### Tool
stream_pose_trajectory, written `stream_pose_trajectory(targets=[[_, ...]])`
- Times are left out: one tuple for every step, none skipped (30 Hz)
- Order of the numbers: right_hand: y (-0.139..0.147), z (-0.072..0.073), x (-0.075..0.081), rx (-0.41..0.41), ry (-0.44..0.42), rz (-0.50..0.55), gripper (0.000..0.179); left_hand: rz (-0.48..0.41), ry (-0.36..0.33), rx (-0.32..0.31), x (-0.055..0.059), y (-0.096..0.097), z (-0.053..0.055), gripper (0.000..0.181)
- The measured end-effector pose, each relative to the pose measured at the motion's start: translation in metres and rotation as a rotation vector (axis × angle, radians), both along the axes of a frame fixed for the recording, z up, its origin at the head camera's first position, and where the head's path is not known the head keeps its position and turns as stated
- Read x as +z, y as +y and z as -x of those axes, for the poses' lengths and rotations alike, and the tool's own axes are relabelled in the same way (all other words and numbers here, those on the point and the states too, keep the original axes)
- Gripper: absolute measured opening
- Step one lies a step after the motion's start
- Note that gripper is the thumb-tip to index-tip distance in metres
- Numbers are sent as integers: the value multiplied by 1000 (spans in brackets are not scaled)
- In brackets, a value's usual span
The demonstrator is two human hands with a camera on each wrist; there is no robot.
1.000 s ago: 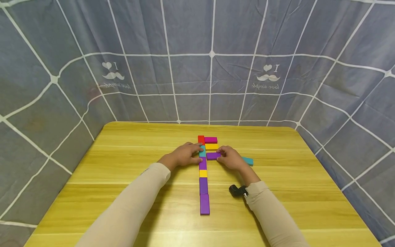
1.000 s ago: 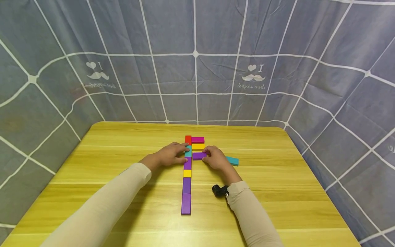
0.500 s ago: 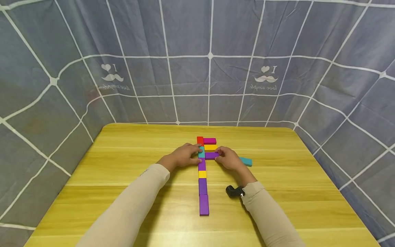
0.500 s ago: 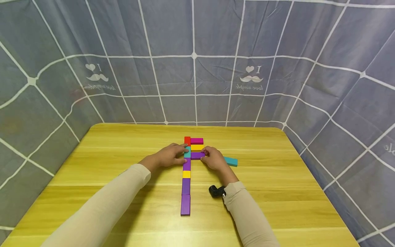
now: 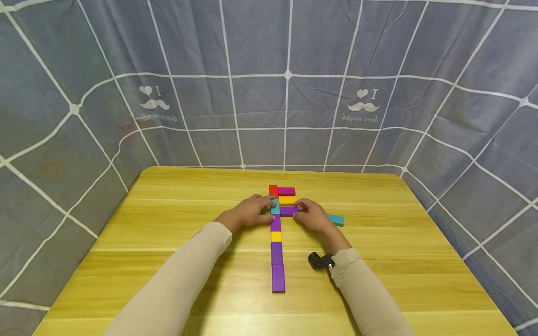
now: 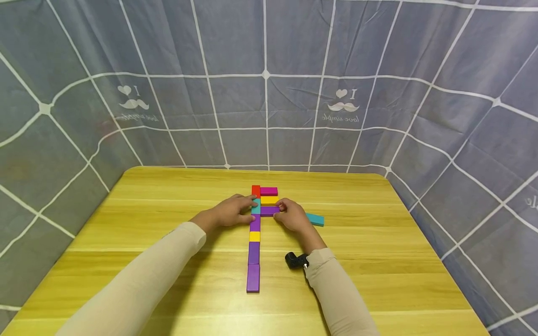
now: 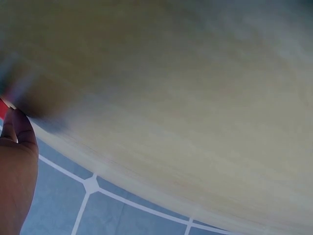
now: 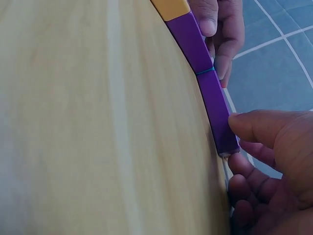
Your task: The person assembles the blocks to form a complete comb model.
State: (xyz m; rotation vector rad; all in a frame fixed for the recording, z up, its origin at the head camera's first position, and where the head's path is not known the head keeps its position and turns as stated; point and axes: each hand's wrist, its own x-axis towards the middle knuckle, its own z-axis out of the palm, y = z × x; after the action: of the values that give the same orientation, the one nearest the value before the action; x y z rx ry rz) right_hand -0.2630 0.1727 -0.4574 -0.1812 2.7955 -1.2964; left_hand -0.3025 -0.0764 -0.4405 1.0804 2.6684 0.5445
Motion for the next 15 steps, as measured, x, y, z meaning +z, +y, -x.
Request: stream_pose_trajectory(targets=[[1, -1, 1, -1, -1, 10, 30, 0, -1, 0, 0, 0, 0, 54], [2, -1, 1, 3, -1, 20, 30, 1, 0, 0, 0, 1, 0, 54], [3, -2, 2, 7, -3, 29, 31, 2, 1, 1, 0, 1, 0, 54], [5, -3, 3, 13, -2, 37, 31, 5, 3, 0, 1, 1, 0, 54], [7, -4, 5, 19, -4, 49, 32, 7, 5, -1, 1, 1, 0, 54], [9, -5, 7, 24, -3, 55, 32, 12, 9, -3, 1, 1, 0, 54], [11, -7, 10, 27, -5, 58, 33, 15, 10, -5, 1, 1, 0, 54], [14, -8, 12, 31, -5, 64, 33, 14, 12, -7, 2, 1, 0, 54], [17, -9, 14, 33, -4, 67, 34, 13, 14, -10, 2, 1, 0, 54], [20, -11, 16, 34, -5, 76, 35, 11, 15, -12, 2, 1, -1, 54], [23, -12, 19, 33, -10, 85, 36, 13, 14, -13, 2, 1, -1, 54], [28, -14, 20, 34, -2, 84, 36, 16, 14, -12, 3, 1, -1, 54], [32, -16, 23, 35, 4, 86, 37, 17, 12, -11, 3, 1, -1, 55], [36, -17, 24, 38, 9, 92, 38, 16, 11, -10, 2, 1, -1, 55], [41, -19, 26, 41, 17, 89, 38, 17, 9, -8, 2, 1, -1, 55]])
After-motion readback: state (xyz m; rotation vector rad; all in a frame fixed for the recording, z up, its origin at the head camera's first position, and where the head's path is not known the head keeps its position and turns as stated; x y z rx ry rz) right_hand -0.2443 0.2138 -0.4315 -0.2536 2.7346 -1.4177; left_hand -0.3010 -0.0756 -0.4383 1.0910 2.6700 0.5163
